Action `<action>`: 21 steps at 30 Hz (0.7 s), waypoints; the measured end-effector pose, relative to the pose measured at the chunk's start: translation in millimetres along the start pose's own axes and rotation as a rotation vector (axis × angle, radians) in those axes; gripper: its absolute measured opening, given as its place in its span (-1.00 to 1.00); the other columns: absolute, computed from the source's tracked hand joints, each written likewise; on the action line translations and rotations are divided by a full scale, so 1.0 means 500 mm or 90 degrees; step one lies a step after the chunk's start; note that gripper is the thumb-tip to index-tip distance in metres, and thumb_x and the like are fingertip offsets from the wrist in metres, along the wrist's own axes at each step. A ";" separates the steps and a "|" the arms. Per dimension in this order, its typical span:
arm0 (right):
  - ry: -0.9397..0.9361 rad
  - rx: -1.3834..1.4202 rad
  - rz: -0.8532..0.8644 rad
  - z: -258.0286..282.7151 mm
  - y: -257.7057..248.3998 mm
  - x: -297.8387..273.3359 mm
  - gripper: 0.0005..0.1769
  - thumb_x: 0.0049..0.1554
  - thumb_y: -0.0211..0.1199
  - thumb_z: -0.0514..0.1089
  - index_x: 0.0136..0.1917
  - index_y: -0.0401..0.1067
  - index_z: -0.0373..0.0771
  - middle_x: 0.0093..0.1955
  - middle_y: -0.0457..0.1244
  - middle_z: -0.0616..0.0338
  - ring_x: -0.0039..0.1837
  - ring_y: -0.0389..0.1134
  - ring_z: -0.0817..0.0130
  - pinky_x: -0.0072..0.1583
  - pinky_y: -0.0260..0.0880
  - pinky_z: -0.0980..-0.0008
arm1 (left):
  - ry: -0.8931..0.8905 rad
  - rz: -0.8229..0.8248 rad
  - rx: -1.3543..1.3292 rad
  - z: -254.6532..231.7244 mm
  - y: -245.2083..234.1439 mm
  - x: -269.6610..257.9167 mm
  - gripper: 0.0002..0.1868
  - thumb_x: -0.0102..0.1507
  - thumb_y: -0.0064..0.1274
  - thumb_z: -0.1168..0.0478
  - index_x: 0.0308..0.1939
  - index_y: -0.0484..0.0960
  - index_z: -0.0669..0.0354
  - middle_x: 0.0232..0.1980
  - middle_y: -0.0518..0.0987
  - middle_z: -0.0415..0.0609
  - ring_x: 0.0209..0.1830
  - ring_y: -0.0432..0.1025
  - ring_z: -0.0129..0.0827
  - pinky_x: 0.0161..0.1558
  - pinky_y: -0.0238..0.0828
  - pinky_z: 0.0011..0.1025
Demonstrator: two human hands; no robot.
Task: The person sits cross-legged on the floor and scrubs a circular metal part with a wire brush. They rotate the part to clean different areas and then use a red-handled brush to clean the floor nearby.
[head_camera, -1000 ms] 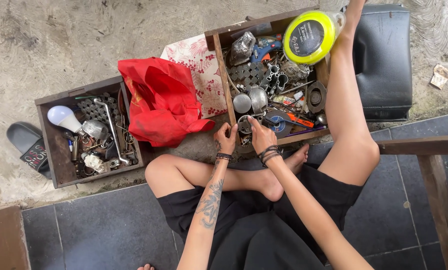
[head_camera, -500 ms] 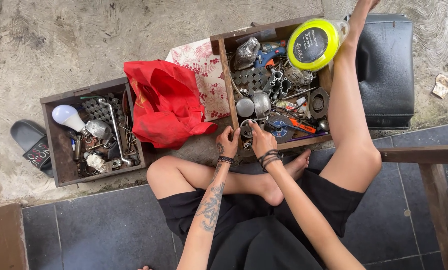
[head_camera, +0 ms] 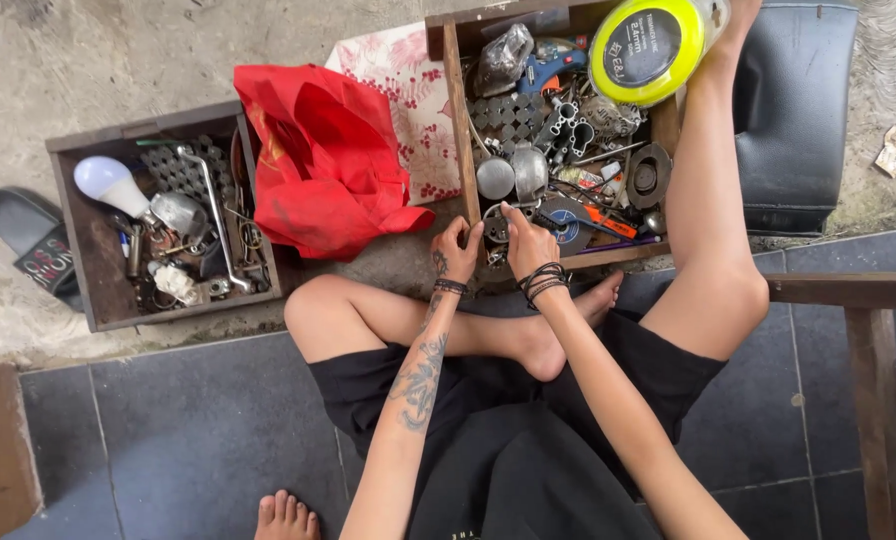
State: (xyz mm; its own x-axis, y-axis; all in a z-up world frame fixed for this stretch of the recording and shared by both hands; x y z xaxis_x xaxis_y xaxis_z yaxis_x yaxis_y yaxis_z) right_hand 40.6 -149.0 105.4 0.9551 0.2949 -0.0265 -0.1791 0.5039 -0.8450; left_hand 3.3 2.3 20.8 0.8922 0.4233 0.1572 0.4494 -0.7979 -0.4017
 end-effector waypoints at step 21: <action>-0.020 -0.045 0.006 -0.045 -0.030 -0.091 -0.59 0.36 -0.03 -0.05 0.42 0.36 0.24 -0.12 0.40 -0.22 -0.14 0.41 -0.39 -0.12 0.42 -0.33 | -0.009 -0.010 -0.013 -0.010 0.003 0.004 -0.45 0.39 -0.02 -0.21 -0.53 0.26 -0.02 -0.70 0.25 -0.05 -0.70 0.27 -0.17 -0.50 0.22 -0.39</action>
State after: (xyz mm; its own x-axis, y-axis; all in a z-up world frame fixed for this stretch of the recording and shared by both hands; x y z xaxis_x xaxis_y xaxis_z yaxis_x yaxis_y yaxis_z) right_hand 5.1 -188.2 107.5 0.9456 0.3249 -0.0189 -0.1699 0.4432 -0.8802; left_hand 6.0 0.0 25.0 0.8846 0.4413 0.1510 0.4640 -0.8001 -0.3801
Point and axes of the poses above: each hand's wrist, its own x-axis towards the middle knuckle, its own y-axis out of the palm, z = x × y, the point moved 1 cm from there along x, towards the middle knuckle
